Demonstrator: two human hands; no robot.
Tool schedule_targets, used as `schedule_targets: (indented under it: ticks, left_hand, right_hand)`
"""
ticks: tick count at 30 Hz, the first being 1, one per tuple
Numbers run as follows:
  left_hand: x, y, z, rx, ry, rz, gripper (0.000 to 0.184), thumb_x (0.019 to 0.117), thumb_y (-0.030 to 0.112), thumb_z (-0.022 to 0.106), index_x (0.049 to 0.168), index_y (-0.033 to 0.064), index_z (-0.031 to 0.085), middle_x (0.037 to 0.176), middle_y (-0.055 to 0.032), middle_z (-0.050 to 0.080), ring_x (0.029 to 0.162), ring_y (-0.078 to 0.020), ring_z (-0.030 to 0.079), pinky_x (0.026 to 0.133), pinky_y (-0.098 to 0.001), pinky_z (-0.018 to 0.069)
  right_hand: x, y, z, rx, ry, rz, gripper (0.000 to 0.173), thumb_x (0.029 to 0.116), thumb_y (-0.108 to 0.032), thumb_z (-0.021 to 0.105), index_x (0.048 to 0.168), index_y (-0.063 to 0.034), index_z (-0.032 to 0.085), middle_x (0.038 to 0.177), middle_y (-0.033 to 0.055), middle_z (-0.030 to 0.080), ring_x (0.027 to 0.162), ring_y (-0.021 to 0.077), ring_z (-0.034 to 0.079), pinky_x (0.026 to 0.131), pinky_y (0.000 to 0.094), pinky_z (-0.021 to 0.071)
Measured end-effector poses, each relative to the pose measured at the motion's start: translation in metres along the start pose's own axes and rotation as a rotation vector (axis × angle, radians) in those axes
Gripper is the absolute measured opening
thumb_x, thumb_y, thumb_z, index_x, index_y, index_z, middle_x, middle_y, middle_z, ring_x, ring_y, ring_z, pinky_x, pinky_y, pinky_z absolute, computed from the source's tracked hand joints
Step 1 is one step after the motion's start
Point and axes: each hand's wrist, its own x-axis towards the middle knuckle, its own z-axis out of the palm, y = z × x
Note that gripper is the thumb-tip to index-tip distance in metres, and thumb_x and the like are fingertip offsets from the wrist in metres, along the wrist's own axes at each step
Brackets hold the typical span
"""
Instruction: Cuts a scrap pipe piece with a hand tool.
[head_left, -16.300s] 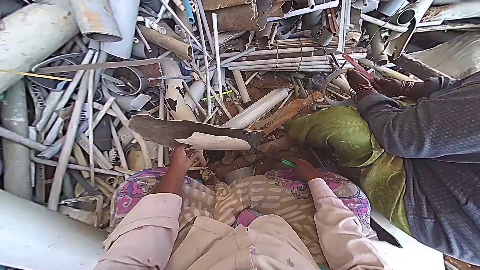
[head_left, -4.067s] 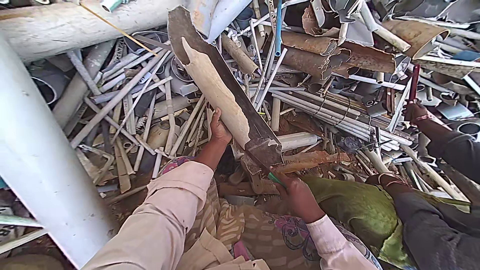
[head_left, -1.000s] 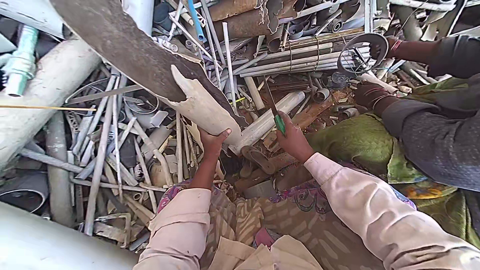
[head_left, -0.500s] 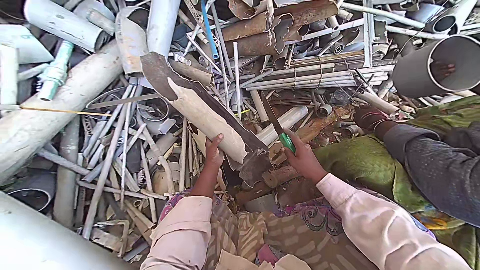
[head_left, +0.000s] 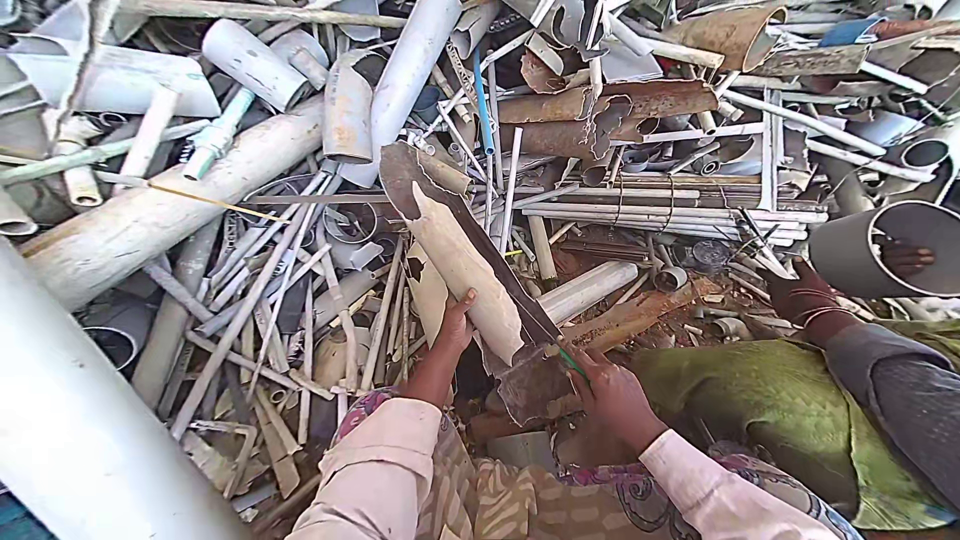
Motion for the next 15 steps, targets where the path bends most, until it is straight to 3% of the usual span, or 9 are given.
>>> schedule_targets:
  ticks: [2, 4, 6, 8, 10, 12, 15]
  left_hand:
    - [-0.003, 0.003, 0.002, -0.013, -0.002, -0.026, 0.06, 0.0962, 0.012, 0.05, 0.148, -0.0008, 0.022, 0.118, -0.013, 0.057, 0.1, -0.0122, 0.063, 0.089, -0.0309, 0.0553]
    - [-0.003, 0.002, 0.002, -0.025, -0.003, -0.03, 0.061, 0.0965, 0.011, 0.05, 0.149, -0.0003, 0.022, 0.12, -0.0137, 0.056, 0.101, -0.0134, 0.063, 0.089, -0.0315, 0.0551]
    - [-0.001, -0.003, 0.0, -0.031, -0.006, -0.013, 0.069, 0.0918, 0.013, 0.056, 0.15, -0.0007, 0.021, 0.122, -0.0148, 0.056, 0.102, -0.0142, 0.063, 0.09, -0.032, 0.0553]
    - [-0.001, -0.007, 0.0, -0.02, -0.006, 0.018, 0.079, 0.0865, 0.014, 0.063, 0.15, -0.0021, 0.02, 0.124, -0.0158, 0.055, 0.104, -0.0144, 0.062, 0.091, -0.032, 0.0551]
    - [-0.002, -0.011, -0.001, -0.006, 0.003, 0.056, 0.089, 0.0799, 0.016, 0.07, 0.15, -0.0044, 0.019, 0.125, -0.0167, 0.055, 0.105, -0.0141, 0.062, 0.091, -0.0316, 0.0552]
    - [-0.003, -0.014, -0.002, 0.003, 0.005, 0.089, 0.097, 0.0737, 0.018, 0.074, 0.15, -0.0053, 0.018, 0.124, -0.0153, 0.055, 0.104, -0.0118, 0.063, 0.091, -0.0298, 0.0553]
    - [-0.006, -0.009, 0.001, -0.005, -0.002, 0.118, 0.098, 0.0693, 0.018, 0.077, 0.146, -0.0049, 0.021, 0.117, -0.011, 0.058, 0.099, -0.0087, 0.064, 0.088, -0.0279, 0.0567]
  right_hand:
    - [-0.001, 0.0, 0.005, 0.009, 0.154, -0.032, 0.049, 0.1052, -0.022, 0.052, 0.154, -0.0169, 0.052, 0.118, 0.0275, 0.068, 0.09, 0.0464, 0.071, 0.075, 0.0619, 0.0546]
    - [0.0, -0.001, 0.005, -0.005, 0.179, -0.031, 0.048, 0.1048, -0.021, 0.052, 0.152, -0.017, 0.054, 0.115, 0.0267, 0.068, 0.088, 0.0455, 0.071, 0.072, 0.0609, 0.0547]
    - [0.002, -0.007, 0.003, -0.034, 0.076, 0.049, 0.049, 0.107, -0.023, 0.05, 0.156, -0.0225, 0.049, 0.122, 0.0251, 0.067, 0.095, 0.044, 0.071, 0.078, 0.06, 0.055]
    - [0.006, -0.016, -0.003, -0.022, -0.101, 0.133, 0.053, 0.1092, -0.024, 0.047, 0.161, -0.0276, 0.038, 0.13, 0.0236, 0.065, 0.109, 0.0424, 0.068, 0.091, 0.0596, 0.0527]
    - [0.008, -0.018, -0.004, 0.048, -0.234, 0.134, 0.055, 0.1091, -0.023, 0.049, 0.162, -0.0252, 0.037, 0.135, 0.0233, 0.064, 0.121, 0.0421, 0.064, 0.102, 0.0603, 0.0486]
    - [0.006, -0.017, -0.002, 0.102, -0.323, 0.095, 0.054, 0.1086, -0.022, 0.051, 0.161, -0.0214, 0.039, 0.138, 0.0232, 0.062, 0.125, 0.0421, 0.062, 0.105, 0.0611, 0.0463]
    - [0.0, -0.016, 0.0, 0.107, -0.332, 0.082, 0.054, 0.1086, -0.023, 0.051, 0.161, -0.0254, 0.039, 0.14, 0.022, 0.062, 0.125, 0.042, 0.062, 0.104, 0.062, 0.0464]
